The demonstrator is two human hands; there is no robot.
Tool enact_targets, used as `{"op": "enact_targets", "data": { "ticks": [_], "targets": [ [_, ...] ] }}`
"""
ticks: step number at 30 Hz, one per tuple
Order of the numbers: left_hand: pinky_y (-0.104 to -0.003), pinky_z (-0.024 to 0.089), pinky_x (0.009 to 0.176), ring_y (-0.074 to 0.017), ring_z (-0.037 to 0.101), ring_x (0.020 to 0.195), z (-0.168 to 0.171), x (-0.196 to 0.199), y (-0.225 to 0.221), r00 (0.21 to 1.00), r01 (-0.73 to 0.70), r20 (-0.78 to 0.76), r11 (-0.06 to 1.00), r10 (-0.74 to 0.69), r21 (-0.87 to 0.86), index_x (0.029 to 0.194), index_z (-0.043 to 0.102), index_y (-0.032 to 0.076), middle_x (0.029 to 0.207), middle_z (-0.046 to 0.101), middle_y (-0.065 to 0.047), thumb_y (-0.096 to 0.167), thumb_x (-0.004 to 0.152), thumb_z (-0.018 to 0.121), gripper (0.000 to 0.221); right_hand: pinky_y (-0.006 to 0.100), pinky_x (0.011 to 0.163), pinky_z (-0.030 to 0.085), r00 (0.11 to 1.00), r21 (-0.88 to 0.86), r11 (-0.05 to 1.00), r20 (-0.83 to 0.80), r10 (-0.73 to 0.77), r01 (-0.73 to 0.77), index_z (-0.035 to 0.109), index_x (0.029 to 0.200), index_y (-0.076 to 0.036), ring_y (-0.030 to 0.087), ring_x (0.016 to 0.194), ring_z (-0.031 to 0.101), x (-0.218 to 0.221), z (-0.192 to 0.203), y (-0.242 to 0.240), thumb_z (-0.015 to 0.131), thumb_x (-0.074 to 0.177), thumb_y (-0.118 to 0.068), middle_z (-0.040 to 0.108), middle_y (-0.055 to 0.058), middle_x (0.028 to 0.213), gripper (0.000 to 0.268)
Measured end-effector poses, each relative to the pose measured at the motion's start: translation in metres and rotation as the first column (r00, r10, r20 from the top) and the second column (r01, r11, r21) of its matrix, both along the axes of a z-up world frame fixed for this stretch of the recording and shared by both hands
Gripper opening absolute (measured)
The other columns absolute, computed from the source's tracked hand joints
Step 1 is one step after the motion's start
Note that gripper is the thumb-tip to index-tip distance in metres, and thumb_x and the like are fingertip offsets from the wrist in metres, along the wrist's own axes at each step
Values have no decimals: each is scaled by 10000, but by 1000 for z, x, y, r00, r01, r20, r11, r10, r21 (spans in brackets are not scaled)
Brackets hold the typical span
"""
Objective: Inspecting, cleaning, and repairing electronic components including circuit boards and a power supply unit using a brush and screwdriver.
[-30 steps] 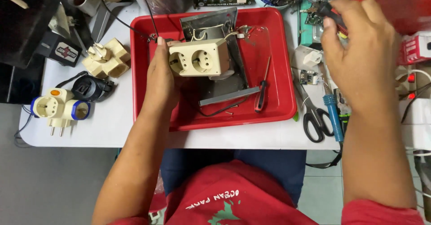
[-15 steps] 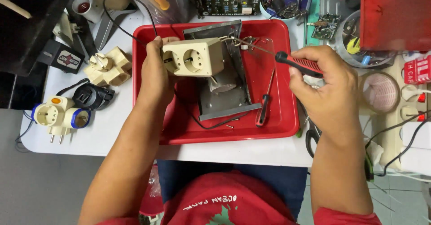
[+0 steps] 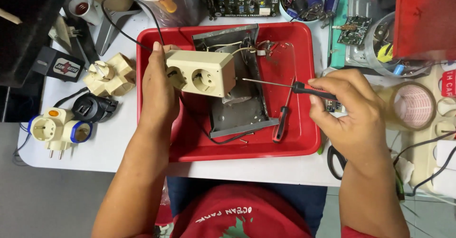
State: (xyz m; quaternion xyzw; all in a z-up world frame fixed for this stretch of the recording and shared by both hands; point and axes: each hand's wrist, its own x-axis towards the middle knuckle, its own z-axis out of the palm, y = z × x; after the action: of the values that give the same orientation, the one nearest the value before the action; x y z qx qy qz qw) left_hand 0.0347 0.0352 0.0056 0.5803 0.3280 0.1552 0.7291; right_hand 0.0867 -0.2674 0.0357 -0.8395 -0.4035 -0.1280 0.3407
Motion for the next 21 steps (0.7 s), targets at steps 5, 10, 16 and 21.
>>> {"op": "enact_targets", "data": {
  "ticks": [5, 10, 16, 21],
  "targets": [
    [-265, 493, 702, -140, 632, 798, 3, -1, -1, 1000, 4, -17, 1000, -4, 11, 1086, 632, 93, 901, 660, -44, 525, 949, 383, 517, 388, 895, 550, 1000, 4, 1000, -16, 2, -2, 696, 1169, 76, 315, 1017, 658, 1, -3, 3, 693, 981, 106, 634, 211, 1122, 190],
    [-265, 467, 657, -137, 607, 745, 4, 0, -1, 1000, 27, 13, 999, -27, -20, 1032, 627, 94, 839, 638, -35, 506, 971, 372, 489, 410, 940, 529, 1000, 3, 1000, -4, 13, -13, 695, 1171, 70, 330, 1038, 656, 2, -3, 4, 678, 994, 90, 634, 209, 1118, 179],
    [-262, 473, 640, -146, 617, 734, 5, 0, -3, 999, 33, 28, 999, -32, -21, 1034, 639, 80, 845, 652, -51, 513, 963, 381, 509, 399, 926, 540, 1000, 2, 1000, -7, 20, -20, 695, 1167, 73, 323, 1037, 659, 2, -3, 4, 689, 974, 117, 635, 208, 1122, 197],
    [-265, 459, 630, -146, 608, 735, 6, 0, -3, 1000, 26, -14, 999, -27, -25, 1033, 634, 96, 849, 642, -44, 514, 961, 376, 497, 406, 921, 543, 1000, -2, 1000, -6, 22, -22, 693, 1171, 63, 322, 1040, 661, 3, -4, 4, 691, 975, 106, 640, 200, 1123, 201]
  ]
}}
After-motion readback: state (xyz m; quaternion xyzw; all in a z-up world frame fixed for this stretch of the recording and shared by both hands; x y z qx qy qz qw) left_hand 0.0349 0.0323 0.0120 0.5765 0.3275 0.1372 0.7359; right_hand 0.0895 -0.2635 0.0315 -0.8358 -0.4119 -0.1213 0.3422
